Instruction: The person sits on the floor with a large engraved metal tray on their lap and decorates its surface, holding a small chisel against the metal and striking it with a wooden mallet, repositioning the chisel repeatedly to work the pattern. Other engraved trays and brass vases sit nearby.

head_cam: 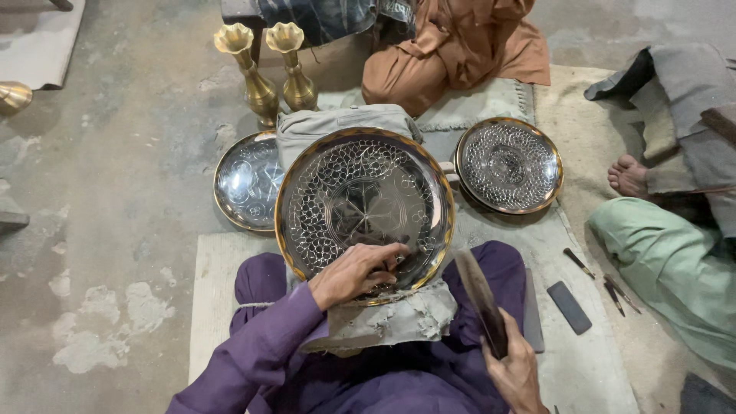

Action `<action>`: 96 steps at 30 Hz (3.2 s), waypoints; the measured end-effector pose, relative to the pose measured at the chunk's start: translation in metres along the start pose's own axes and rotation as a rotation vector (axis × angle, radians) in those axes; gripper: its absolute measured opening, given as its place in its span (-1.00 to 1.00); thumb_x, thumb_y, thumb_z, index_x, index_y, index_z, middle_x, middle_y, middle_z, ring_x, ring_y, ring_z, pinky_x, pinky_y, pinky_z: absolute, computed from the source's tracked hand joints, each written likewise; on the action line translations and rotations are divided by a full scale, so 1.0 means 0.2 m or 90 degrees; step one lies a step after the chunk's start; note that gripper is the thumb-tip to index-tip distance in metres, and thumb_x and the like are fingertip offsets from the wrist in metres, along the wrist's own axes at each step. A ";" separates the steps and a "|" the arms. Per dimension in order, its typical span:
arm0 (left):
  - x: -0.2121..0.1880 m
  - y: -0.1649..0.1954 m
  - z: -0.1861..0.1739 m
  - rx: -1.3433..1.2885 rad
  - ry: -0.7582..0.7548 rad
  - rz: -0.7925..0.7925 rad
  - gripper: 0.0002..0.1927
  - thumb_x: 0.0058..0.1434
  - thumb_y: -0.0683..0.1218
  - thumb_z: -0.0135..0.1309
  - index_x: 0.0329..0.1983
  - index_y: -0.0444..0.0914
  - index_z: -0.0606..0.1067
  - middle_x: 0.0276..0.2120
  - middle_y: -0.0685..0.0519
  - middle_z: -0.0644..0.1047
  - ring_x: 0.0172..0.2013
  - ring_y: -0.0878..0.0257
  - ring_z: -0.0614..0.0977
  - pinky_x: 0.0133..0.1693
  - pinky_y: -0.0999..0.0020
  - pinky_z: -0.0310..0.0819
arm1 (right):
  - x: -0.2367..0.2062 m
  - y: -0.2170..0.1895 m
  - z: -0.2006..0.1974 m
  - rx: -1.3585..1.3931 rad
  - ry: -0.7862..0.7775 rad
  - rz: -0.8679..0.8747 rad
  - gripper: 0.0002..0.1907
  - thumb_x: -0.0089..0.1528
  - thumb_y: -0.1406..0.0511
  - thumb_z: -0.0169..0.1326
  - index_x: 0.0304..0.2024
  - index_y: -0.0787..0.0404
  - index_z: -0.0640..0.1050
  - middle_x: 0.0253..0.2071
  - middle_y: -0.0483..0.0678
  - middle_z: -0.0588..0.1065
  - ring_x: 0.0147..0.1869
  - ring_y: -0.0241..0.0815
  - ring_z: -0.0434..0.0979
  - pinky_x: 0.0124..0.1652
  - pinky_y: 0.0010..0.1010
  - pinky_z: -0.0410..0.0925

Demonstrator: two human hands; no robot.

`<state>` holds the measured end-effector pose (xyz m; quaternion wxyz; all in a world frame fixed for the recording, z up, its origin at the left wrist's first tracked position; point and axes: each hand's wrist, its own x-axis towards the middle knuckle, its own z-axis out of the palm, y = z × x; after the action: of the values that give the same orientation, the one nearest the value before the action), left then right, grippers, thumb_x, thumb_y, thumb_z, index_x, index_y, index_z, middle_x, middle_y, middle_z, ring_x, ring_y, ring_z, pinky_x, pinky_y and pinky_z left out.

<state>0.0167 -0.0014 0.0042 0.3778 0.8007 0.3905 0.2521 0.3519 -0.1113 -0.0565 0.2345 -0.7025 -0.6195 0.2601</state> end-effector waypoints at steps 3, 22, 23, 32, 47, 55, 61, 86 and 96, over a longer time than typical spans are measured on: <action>-0.02 0.00 -0.01 -0.041 0.045 0.008 -0.42 0.13 -0.18 0.27 0.23 -0.28 0.39 -0.32 -0.03 0.60 -0.31 0.06 0.66 -0.22 0.19 0.56 | 0.04 -0.08 -0.06 0.004 -0.032 -0.050 -0.22 0.06 0.33 0.31 0.32 0.06 0.34 -0.09 0.13 0.57 -0.06 0.04 0.65 -0.15 -0.26 0.48; 0.02 0.02 0.01 0.033 -0.095 -0.017 -0.45 0.19 -0.17 0.19 0.28 -0.11 0.43 -0.37 -0.01 0.62 -0.32 0.01 0.66 -0.27 0.10 0.47 | 0.13 -0.11 -0.11 -0.080 0.003 -0.158 -0.18 0.02 0.52 0.16 0.35 0.03 0.35 -0.11 0.11 0.63 -0.12 0.03 0.69 -0.18 -0.16 0.51; 0.02 0.02 0.01 0.050 -0.125 -0.030 -0.45 0.19 -0.17 0.18 0.28 -0.09 0.44 -0.38 -0.02 0.63 -0.32 0.00 0.65 -0.28 0.09 0.46 | 0.11 -0.07 -0.09 -0.166 -0.038 -0.134 -0.12 -0.04 0.54 0.16 0.34 -0.04 0.38 -0.11 0.09 0.65 -0.14 0.06 0.70 -0.19 -0.12 0.50; 0.01 0.00 0.02 0.057 -0.103 0.111 -0.42 0.13 -0.25 0.13 0.26 -0.06 0.50 -0.09 -0.01 0.68 -0.17 0.04 0.72 -0.26 0.15 0.57 | -0.08 0.20 0.16 -0.014 0.233 -0.129 -0.32 0.05 0.43 0.25 0.24 0.05 0.44 -0.06 0.20 0.59 -0.03 0.22 0.66 -0.13 -0.11 0.51; -0.03 -0.04 0.04 -0.087 0.142 -0.034 -0.41 0.16 -0.19 0.24 0.28 -0.25 0.38 -0.33 -0.06 0.66 -0.35 0.18 0.70 -0.25 0.27 0.60 | 0.12 -0.04 -0.06 0.050 -0.012 -0.022 -0.23 -0.01 0.45 0.22 0.28 0.07 0.41 -0.10 0.17 0.63 -0.12 -0.06 0.73 -0.23 -0.24 0.52; -0.01 -0.07 0.05 -0.016 0.118 -0.010 -0.44 0.18 -0.15 0.25 0.27 -0.23 0.43 -0.33 0.01 0.65 -0.37 0.17 0.68 -0.26 0.24 0.59 | 0.22 -0.26 -0.21 -0.124 -0.077 -0.111 -0.24 0.06 0.39 0.28 0.33 -0.07 0.42 -0.01 -0.01 0.55 -0.13 -0.04 0.65 -0.19 -0.24 0.48; -0.01 -0.05 0.06 -0.001 0.090 -0.024 -0.42 0.17 -0.15 0.22 0.29 -0.20 0.43 -0.30 0.04 0.64 -0.33 0.16 0.68 -0.22 0.21 0.56 | 0.27 -0.25 -0.17 0.088 0.002 -0.245 -0.22 0.13 0.41 0.14 0.42 0.09 0.28 -0.09 0.00 0.56 -0.11 -0.06 0.67 -0.10 -0.29 0.51; 0.08 -0.02 -0.02 0.036 -0.014 0.072 -0.51 0.19 -0.14 0.17 0.22 -0.13 0.47 -0.10 0.03 0.68 -0.16 0.10 0.73 -0.15 0.20 0.61 | 0.08 0.13 0.03 -0.168 -0.020 -0.087 0.00 0.00 0.47 0.21 0.44 -0.27 0.23 0.15 -0.06 0.56 -0.09 -0.02 0.71 -0.07 -0.19 0.56; 0.08 -0.02 -0.04 0.081 -0.076 0.065 -0.48 0.16 -0.15 0.18 0.24 -0.07 0.49 -0.03 0.01 0.65 -0.12 0.00 0.69 -0.16 0.11 0.57 | 0.08 0.13 0.10 -0.018 0.157 -0.220 -0.21 0.15 0.42 0.17 0.43 -0.02 0.30 -0.07 0.13 0.59 -0.17 -0.03 0.67 -0.20 -0.26 0.55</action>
<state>0.0180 0.0173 0.0072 0.3356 0.8554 0.3415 0.1976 0.3606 -0.0978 -0.0901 0.3398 -0.6156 -0.7010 0.1190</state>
